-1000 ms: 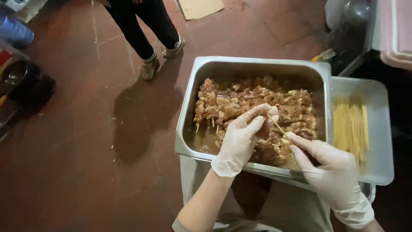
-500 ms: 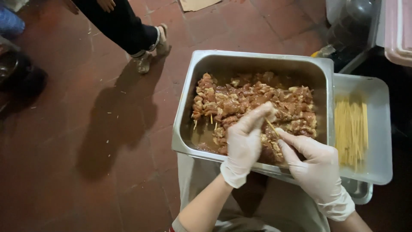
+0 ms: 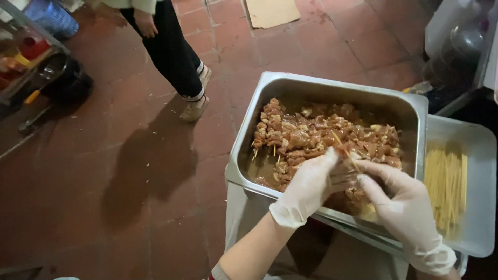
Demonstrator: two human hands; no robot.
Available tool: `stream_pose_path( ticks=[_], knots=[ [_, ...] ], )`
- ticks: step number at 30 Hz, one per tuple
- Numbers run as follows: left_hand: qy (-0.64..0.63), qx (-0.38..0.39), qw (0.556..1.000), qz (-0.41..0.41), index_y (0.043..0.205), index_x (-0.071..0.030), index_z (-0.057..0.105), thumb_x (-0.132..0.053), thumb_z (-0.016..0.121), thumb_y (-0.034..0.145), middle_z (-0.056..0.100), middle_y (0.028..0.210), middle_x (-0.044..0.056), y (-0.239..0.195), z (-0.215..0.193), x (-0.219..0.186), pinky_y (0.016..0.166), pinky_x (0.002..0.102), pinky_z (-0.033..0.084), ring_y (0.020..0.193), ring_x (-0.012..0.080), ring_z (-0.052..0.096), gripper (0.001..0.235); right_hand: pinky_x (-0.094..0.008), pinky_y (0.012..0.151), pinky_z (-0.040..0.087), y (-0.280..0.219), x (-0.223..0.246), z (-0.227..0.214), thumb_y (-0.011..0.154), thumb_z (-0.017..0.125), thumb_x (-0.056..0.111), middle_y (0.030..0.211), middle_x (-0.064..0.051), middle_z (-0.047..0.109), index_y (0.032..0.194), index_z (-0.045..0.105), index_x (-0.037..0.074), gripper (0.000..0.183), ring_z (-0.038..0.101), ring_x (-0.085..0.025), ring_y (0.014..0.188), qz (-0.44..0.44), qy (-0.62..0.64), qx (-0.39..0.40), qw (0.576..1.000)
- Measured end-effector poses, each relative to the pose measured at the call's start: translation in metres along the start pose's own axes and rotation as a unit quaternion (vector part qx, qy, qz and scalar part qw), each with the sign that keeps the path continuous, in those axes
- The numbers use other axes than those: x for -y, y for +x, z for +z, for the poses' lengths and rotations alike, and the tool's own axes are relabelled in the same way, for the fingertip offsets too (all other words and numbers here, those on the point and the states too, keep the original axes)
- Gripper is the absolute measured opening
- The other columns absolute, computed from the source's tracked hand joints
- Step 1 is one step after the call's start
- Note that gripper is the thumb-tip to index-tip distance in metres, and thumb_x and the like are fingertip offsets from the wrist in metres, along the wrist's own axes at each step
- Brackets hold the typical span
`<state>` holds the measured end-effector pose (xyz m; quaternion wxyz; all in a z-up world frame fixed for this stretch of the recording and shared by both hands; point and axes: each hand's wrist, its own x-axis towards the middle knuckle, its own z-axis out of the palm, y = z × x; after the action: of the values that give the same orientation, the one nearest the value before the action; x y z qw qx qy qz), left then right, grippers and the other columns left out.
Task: The person sits on the floor and skewers marinated meat pieces from a metal tray onto wooden sticks. They repeatedly pick up meat and sticks, thread the meat onto the sticks, and place the completed skewers back into the tray.
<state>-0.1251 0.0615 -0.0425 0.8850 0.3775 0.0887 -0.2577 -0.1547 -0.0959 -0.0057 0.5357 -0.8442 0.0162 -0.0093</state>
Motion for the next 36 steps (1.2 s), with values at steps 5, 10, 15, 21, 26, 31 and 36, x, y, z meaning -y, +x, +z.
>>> stream_pose_path(
  ticks=[5, 10, 15, 21, 26, 31, 36],
  knots=[
    [-0.222, 0.054, 0.973, 0.035, 0.126, 0.009, 0.060, -0.022, 0.054, 0.112, 0.067, 0.128, 0.025, 0.033, -0.019, 0.014, 0.094, 0.043, 0.062, 0.112, 0.0338, 0.070, 0.034, -0.026, 0.096, 0.055, -0.003, -0.018, -0.005, 0.084, 0.074, 0.005, 0.111, -0.005, 0.081, 0.113, 0.080, 0.009, 0.030, 0.074, -0.012, 0.100, -0.109, -0.067, -0.010, 0.992],
    [-0.104, -0.061, 0.989, 0.081, 0.118, 0.000, 0.068, -0.014, 0.062, 0.103, 0.074, 0.120, 0.020, 0.022, -0.005, 0.005, 0.087, 0.040, 0.062, 0.107, 0.0287, 0.073, 0.021, -0.024, 0.094, 0.055, -0.008, -0.023, -0.011, 0.084, 0.076, 0.006, 0.107, -0.004, 0.081, 0.108, 0.082, 0.010, 0.025, 0.075, -0.011, 0.097, -0.134, -0.089, -0.012, 0.987],
    [-0.080, -0.129, 0.981, 0.124, 0.103, -0.004, 0.073, -0.017, 0.061, 0.105, 0.076, 0.096, 0.014, 0.015, 0.012, 0.003, 0.077, 0.038, 0.063, 0.089, 0.0241, 0.074, 0.018, -0.023, 0.080, 0.055, -0.013, -0.023, -0.016, 0.086, 0.073, 0.006, 0.098, -0.002, 0.081, 0.112, 0.081, 0.013, 0.028, 0.073, -0.009, 0.083, -0.130, -0.121, -0.020, 0.984],
    [0.014, -0.203, 0.949, 0.241, 0.109, -0.002, 0.080, -0.008, 0.073, 0.095, 0.079, 0.096, 0.007, 0.015, 0.025, 0.017, 0.074, 0.025, 0.060, 0.084, 0.0126, 0.070, 0.017, -0.024, 0.087, 0.056, -0.020, -0.028, -0.004, 0.090, 0.074, 0.004, 0.100, -0.005, 0.079, 0.115, 0.079, 0.008, 0.026, 0.073, -0.012, 0.086, -0.167, -0.150, -0.090, 0.970],
    [0.155, -0.197, 0.911, 0.329, 0.115, -0.003, 0.078, -0.011, 0.074, 0.093, 0.079, 0.105, 0.007, 0.015, 0.026, 0.028, 0.089, 0.026, 0.062, 0.094, 0.0108, 0.071, 0.024, -0.026, 0.078, 0.056, -0.016, -0.018, -0.002, 0.089, 0.072, 0.001, 0.097, -0.008, 0.079, 0.118, 0.078, 0.006, 0.030, 0.070, -0.013, 0.077, -0.183, -0.137, -0.084, 0.970],
    [0.061, -0.174, 0.939, 0.290, 0.116, 0.003, 0.073, -0.003, 0.063, 0.098, 0.078, 0.111, 0.020, 0.007, 0.029, -0.001, 0.088, 0.038, 0.066, 0.102, 0.0278, 0.076, 0.021, -0.025, 0.084, 0.059, -0.017, -0.009, -0.005, 0.089, 0.074, 0.005, 0.103, -0.008, 0.080, 0.115, 0.078, 0.007, 0.026, 0.075, -0.013, 0.089, -0.150, -0.089, -0.059, 0.983],
    [0.000, -0.190, 0.964, 0.186, 0.120, 0.005, 0.071, -0.006, 0.072, 0.086, 0.076, 0.104, 0.019, 0.003, 0.026, -0.022, 0.084, 0.040, 0.065, 0.091, 0.0269, 0.074, 0.036, -0.026, 0.096, 0.057, -0.020, -0.014, -0.005, 0.087, 0.074, 0.003, 0.108, -0.008, 0.080, 0.110, 0.079, 0.005, 0.023, 0.075, -0.014, 0.099, -0.133, -0.071, -0.053, 0.987]
  ],
)
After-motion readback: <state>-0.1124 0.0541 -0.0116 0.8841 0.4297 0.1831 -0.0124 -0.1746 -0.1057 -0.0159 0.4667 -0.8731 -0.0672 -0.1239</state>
